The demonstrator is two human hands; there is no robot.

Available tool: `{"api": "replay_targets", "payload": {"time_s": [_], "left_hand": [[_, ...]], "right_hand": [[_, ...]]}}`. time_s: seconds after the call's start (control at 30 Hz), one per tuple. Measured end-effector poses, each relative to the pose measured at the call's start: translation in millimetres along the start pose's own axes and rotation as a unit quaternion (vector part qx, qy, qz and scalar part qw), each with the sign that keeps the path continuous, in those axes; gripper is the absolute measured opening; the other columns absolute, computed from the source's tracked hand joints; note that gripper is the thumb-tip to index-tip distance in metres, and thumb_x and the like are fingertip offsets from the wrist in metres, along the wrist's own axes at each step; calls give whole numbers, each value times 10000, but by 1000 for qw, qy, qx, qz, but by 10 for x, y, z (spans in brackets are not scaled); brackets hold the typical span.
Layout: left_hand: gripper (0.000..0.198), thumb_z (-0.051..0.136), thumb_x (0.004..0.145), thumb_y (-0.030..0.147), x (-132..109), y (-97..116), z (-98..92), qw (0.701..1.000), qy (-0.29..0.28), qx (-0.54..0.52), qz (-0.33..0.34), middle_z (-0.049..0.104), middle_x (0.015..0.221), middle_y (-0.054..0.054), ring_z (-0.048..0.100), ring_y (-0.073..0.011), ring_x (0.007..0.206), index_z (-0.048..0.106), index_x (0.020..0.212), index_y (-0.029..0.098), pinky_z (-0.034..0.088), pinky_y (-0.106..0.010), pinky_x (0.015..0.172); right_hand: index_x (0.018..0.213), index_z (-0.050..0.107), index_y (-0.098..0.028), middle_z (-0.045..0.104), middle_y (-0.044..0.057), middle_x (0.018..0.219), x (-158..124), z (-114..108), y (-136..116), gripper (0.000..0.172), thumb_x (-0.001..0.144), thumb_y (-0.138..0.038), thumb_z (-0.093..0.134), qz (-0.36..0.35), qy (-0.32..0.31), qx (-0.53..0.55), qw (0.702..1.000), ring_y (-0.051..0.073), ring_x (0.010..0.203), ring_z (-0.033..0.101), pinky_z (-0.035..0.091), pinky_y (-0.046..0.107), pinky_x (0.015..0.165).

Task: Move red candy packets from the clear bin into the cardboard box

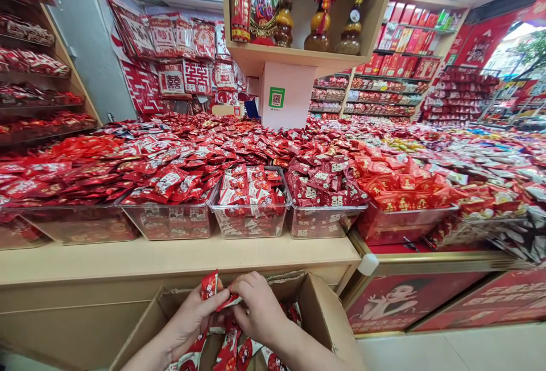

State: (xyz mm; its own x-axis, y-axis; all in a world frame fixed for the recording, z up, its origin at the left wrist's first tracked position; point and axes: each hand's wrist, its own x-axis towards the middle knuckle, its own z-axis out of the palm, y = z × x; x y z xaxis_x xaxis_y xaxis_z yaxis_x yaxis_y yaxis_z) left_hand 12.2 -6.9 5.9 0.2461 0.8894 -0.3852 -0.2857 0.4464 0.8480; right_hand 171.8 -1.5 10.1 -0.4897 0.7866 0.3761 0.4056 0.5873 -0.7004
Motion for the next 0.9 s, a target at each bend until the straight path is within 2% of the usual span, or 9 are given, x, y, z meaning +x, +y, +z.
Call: {"api": "replay_targets", "payload": {"time_s": [0.17, 0.3, 0.37, 0.43, 0.5, 0.57, 0.67, 0.77, 0.9], "left_hand": [[304, 718, 531, 191, 29, 20, -27, 995, 5, 36, 92, 603, 620, 60, 549, -98, 578, 478, 717, 179, 436, -212, 583], [213, 665, 599, 165, 3, 84, -9, 982, -26, 87, 164, 629, 731, 21, 559, -117, 670, 478, 699, 179, 439, -219, 644], [202, 655, 611, 159, -20, 113, 5, 980, -27, 94, 170, 628, 749, 16, 560, -121, 685, 483, 715, 182, 442, -224, 656], [203, 654, 617, 158, -34, 131, 15, 981, -18, 90, 170, 626, 767, 13, 565, -129, 705, 489, 732, 184, 445, -239, 683], [198, 652, 627, 170, -40, 134, 21, 983, -9, 74, 167, 629, 781, 6, 573, -141, 717, 492, 743, 184, 447, -262, 701], [186, 650, 635, 185, -41, 124, 27, 985, -10, 57, 161, 633, 766, 2, 580, -150, 708, 496, 740, 181, 449, -274, 692], [177, 656, 635, 194, -36, 91, 36, 987, -3, 40, 158, 635, 700, 13, 580, -141, 664, 498, 711, 176, 448, -262, 660], [192, 651, 646, 210, -18, 58, 33, 987, 26, -7, 157, 645, 676, 24, 576, -125, 600, 472, 713, 189, 447, -259, 623], [223, 666, 628, 205, 18, 41, 6, 990, -11, -16, 138, 650, 689, 19, 583, -143, 627, 462, 717, 195, 448, -275, 628]], "right_hand": [[1058, 496, -228, 470, 60, 1115, -3, -29, -19, 483, 611, -49, 453, -22, 20, 85, 996, 179, 1059, 405, 336, 333, 895], [1131, 430, -202, 459, 92, 1138, 5, 49, 30, 409, 727, -176, 481, 63, 116, 144, 981, 182, 1070, 408, 315, 346, 921], [1074, 462, -183, 515, 88, 1039, 12, 88, 41, 359, 728, -260, 520, 119, 146, 176, 966, 186, 976, 468, 365, 339, 860], [911, 520, -163, 561, 51, 827, 26, 100, 40, 257, 720, -334, 535, 181, 142, 247, 941, 162, 771, 524, 434, 300, 699], [744, 509, -154, 516, -3, 630, 44, 82, 32, 242, 701, -389, 549, 231, 126, 327, 908, 114, 569, 486, 422, 244, 526], [668, 474, -151, 468, -31, 558, 60, 52, 17, 280, 667, -408, 583, 252, 128, 374, 884, 83, 493, 432, 386, 212, 455], [663, 455, -155, 455, -38, 563, 71, 37, -23, 301, 641, -411, 612, 246, 128, 411, 868, 76, 500, 423, 387, 200, 446], [783, 448, -179, 488, -32, 664, 66, 93, -51, 342, 608, -392, 650, 233, 86, 462, 851, 87, 539, 458, 418, 217, 469], [764, 419, -180, 473, -40, 646, 41, 211, -30, 320, 638, -384, 629, 226, 70, 451, 860, 89, 555, 477, 429, 228, 530]]}}
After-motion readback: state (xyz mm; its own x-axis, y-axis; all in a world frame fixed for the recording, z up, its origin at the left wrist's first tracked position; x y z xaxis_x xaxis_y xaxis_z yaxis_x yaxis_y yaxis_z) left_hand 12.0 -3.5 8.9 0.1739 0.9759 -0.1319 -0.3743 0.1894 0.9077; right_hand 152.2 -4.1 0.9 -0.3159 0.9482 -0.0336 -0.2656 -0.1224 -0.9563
